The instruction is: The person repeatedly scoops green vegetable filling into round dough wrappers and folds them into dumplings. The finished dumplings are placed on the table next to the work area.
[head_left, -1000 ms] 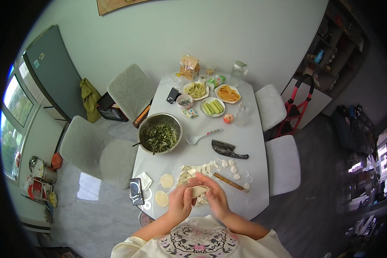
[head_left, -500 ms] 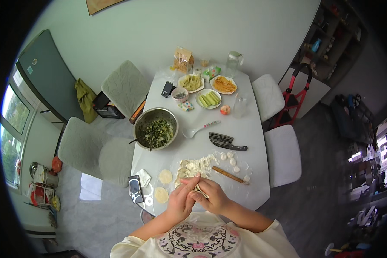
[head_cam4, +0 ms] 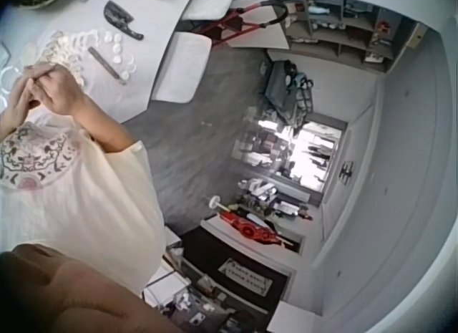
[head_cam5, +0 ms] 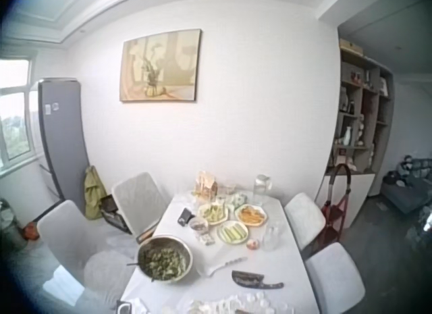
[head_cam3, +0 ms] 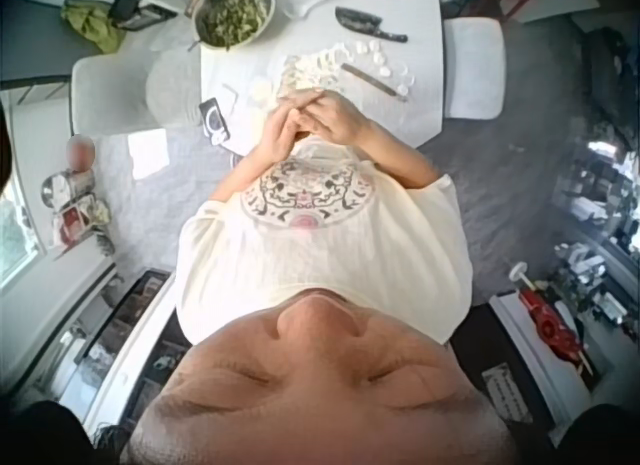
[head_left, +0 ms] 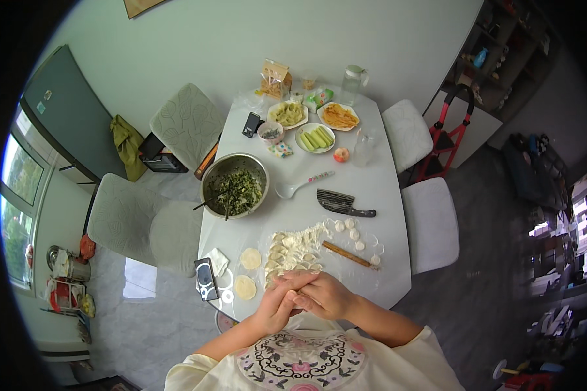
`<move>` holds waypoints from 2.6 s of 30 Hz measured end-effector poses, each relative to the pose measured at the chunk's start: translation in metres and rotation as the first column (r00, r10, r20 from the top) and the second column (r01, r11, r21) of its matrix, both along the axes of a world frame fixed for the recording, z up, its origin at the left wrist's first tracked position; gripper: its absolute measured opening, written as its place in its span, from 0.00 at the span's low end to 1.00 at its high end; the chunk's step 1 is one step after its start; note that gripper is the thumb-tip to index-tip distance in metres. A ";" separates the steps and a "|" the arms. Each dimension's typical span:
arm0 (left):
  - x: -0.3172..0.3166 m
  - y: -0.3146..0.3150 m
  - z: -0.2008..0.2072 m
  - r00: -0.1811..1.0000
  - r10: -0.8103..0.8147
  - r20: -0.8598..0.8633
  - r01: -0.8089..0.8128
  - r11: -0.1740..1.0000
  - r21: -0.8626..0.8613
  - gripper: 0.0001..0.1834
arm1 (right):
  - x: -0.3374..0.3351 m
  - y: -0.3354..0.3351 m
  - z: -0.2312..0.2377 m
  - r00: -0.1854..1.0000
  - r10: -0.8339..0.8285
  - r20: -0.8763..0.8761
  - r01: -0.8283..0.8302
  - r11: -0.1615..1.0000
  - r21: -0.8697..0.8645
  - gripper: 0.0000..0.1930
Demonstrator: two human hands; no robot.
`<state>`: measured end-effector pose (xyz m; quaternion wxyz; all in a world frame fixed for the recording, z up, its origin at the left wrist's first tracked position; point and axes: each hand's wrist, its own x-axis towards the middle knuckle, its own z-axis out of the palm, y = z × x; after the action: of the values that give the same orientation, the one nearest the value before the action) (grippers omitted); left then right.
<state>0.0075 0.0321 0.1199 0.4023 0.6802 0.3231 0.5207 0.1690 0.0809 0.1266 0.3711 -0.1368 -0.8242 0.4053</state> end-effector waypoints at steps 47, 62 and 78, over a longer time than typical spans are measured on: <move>-0.002 -0.010 0.025 0.993 -0.107 0.051 0.107 0.624 -0.774 0.21 | 0.016 -0.010 0.003 0.984 0.082 -0.157 -0.159 0.800 -0.578 0.32; 0.005 -0.022 0.024 0.987 -0.050 -0.155 0.000 0.951 -0.310 0.15 | 0.005 -0.038 -0.011 0.989 -0.072 -0.126 0.036 0.962 -0.269 0.24; 0.010 0.002 0.032 0.986 -0.124 0.111 0.165 0.657 -0.735 0.24 | 0.021 -0.014 0.000 0.957 0.046 -0.287 -0.259 0.586 -0.768 0.31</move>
<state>0.0172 0.0337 0.1521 0.6919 0.4681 0.4412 0.3278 0.1895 0.0674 0.1263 0.3295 -0.1671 -0.5141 0.7741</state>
